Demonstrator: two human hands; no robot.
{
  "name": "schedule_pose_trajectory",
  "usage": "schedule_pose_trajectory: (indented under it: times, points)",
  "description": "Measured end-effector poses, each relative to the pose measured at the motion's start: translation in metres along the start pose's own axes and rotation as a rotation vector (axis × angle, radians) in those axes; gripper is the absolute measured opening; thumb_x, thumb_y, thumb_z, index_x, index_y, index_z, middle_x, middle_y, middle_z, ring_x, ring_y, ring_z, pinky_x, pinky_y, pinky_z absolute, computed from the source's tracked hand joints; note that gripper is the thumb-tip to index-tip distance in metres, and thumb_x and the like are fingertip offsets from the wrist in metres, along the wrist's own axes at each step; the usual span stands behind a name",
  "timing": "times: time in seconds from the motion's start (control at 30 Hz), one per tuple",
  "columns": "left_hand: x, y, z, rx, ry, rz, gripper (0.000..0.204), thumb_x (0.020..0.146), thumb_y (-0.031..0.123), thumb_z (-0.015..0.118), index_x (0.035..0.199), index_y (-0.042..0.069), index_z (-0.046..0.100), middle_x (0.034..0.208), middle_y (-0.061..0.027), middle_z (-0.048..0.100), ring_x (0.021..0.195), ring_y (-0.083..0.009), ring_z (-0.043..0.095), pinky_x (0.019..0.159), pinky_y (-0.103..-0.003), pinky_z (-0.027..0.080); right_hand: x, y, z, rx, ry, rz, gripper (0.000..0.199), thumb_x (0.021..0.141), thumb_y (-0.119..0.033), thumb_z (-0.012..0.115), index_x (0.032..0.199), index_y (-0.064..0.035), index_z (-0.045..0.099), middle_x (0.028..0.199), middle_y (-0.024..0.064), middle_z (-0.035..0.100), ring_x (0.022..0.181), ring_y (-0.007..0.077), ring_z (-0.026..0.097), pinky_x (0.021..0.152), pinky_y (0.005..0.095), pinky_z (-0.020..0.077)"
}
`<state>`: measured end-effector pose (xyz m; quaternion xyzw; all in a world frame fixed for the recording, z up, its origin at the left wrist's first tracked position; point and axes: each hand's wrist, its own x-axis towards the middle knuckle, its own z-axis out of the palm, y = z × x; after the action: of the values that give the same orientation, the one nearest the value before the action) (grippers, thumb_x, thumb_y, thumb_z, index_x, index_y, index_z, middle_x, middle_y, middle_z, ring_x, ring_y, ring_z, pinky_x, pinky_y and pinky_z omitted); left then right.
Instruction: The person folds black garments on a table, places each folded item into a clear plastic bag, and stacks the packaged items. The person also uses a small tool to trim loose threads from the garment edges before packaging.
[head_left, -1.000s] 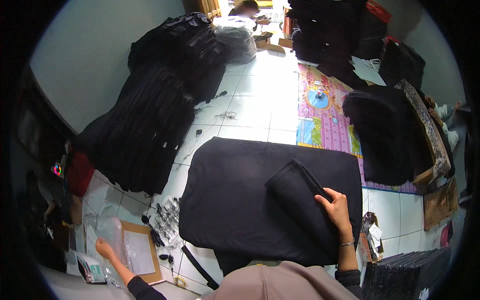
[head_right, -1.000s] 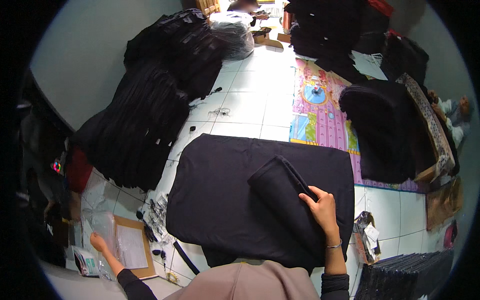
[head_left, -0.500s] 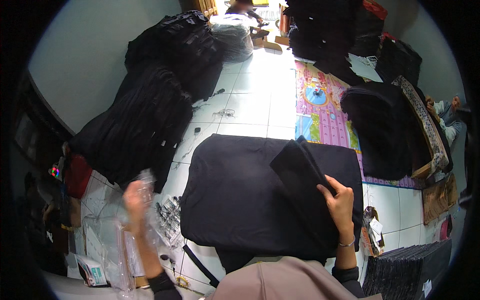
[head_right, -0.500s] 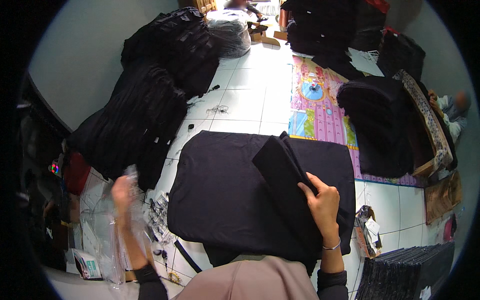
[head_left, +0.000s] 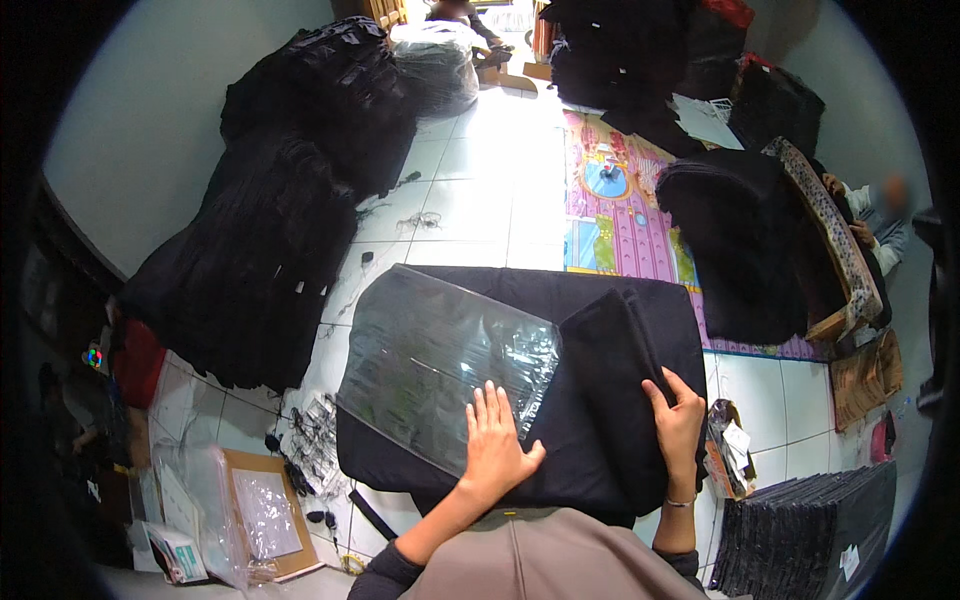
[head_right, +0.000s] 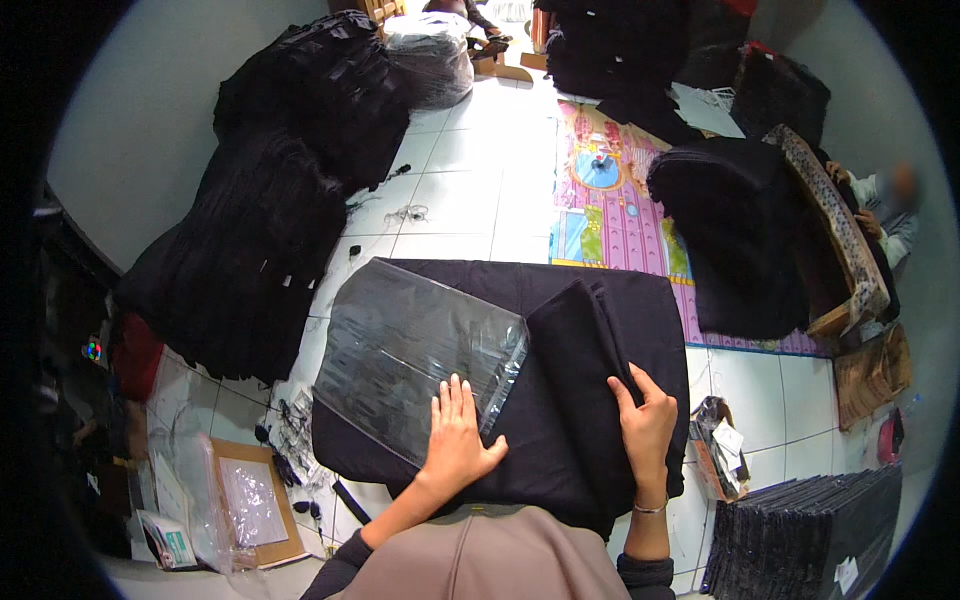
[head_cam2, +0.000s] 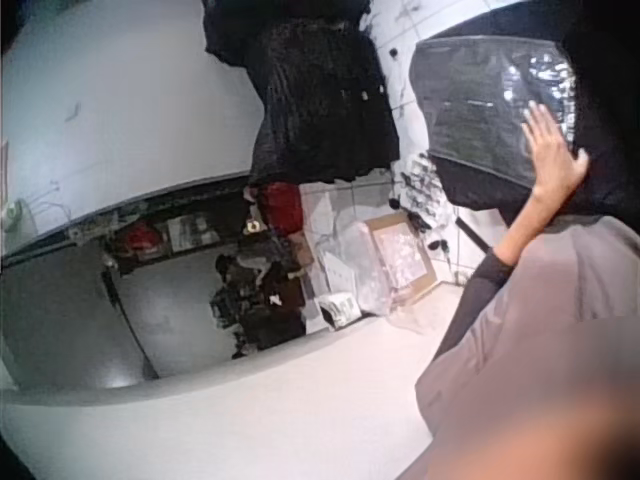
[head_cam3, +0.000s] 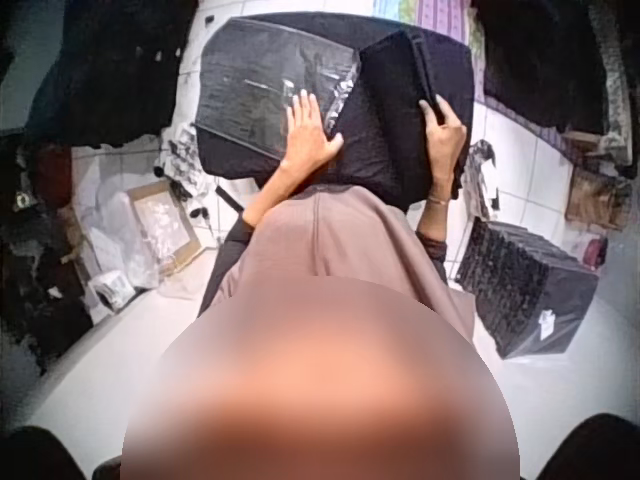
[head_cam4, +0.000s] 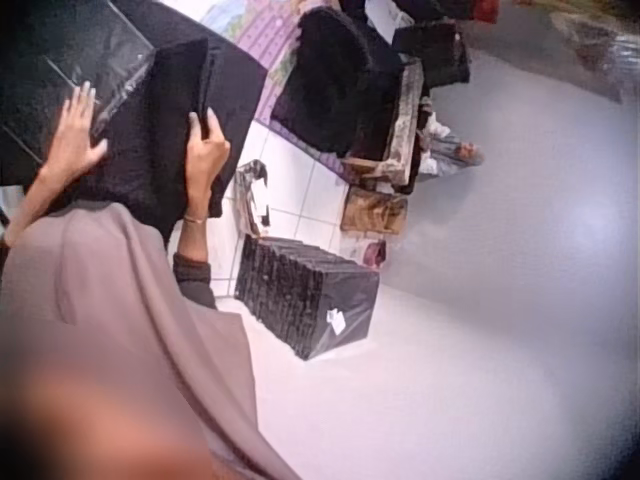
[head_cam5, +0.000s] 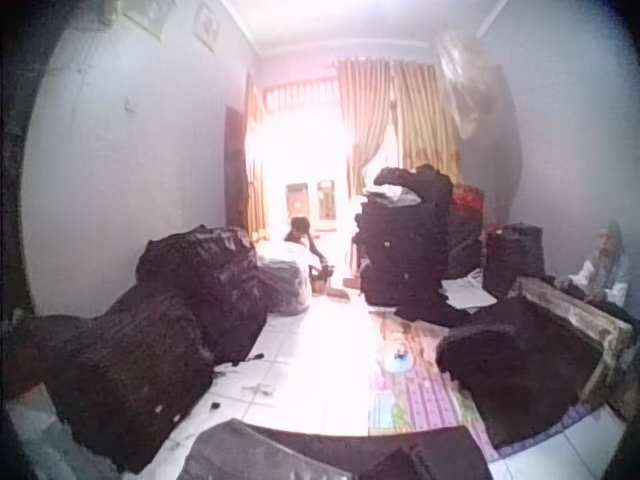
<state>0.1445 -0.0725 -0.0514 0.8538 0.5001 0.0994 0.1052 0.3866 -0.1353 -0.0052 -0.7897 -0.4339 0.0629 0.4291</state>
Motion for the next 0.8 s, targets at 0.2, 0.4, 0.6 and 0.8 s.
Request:
schedule_pose_trajectory:
  times: [0.2, 0.4, 0.6, 0.8]
  points:
    - [0.027, -0.005, 0.023, -0.016, 0.04, -0.074, 0.057, 0.091, 0.009, 0.049, 0.14, -0.016, 0.034, 0.15, -0.0339, 0.03, 0.142, -0.0448, 0.027, 0.118, -0.047, 0.023, -0.003, -0.001, -0.003, -0.018, 0.016, -0.052, 0.035, 0.085, -0.02, 0.076, 0.111, 0.0023, 0.07, 0.079, 0.024, 0.069, 0.049, 0.0155, 0.058, 0.051, 0.0331, 0.0433]
    - [0.048, -0.036, 0.019, -0.064, 0.099, 0.101, 0.047, 0.102, 0.016, 0.038, 0.142, -0.01, 0.037, 0.151, -0.0296, 0.031, 0.142, -0.042, 0.029, 0.117, -0.051, 0.021, -0.015, -0.009, -0.032, -0.068, 0.09, -0.113, 0.033, 0.085, -0.017, 0.075, 0.112, 0.0017, 0.07, 0.078, 0.0251, 0.067, 0.045, 0.0145, 0.054, 0.047, 0.0329, 0.0411]
    - [0.068, -0.056, -0.003, -0.949, 0.124, -0.215, 0.044, 0.103, 0.02, 0.037, 0.134, -0.008, 0.05, 0.119, -0.0263, 0.064, 0.109, -0.0366, 0.064, 0.093, -0.038, 0.049, -0.028, -0.037, -0.026, -0.025, 0.056, -0.017, 0.032, 0.084, -0.011, 0.076, 0.112, 0.0023, 0.07, 0.073, 0.0233, 0.067, 0.05, 0.0145, 0.059, 0.048, 0.032, 0.0424]
    - [0.065, -0.032, -0.034, -0.881, 0.266, -0.134, 0.047, 0.104, 0.021, 0.031, 0.138, -0.006, 0.048, 0.143, -0.027, 0.046, 0.138, -0.0377, 0.039, 0.115, -0.042, 0.027, -0.04, -0.06, 0.0, 0.301, -0.472, -0.013, 0.037, 0.083, -0.02, 0.076, 0.108, 0.006, 0.069, 0.099, 0.0243, 0.07, 0.077, 0.0217, 0.072, 0.071, 0.0302, 0.0534]
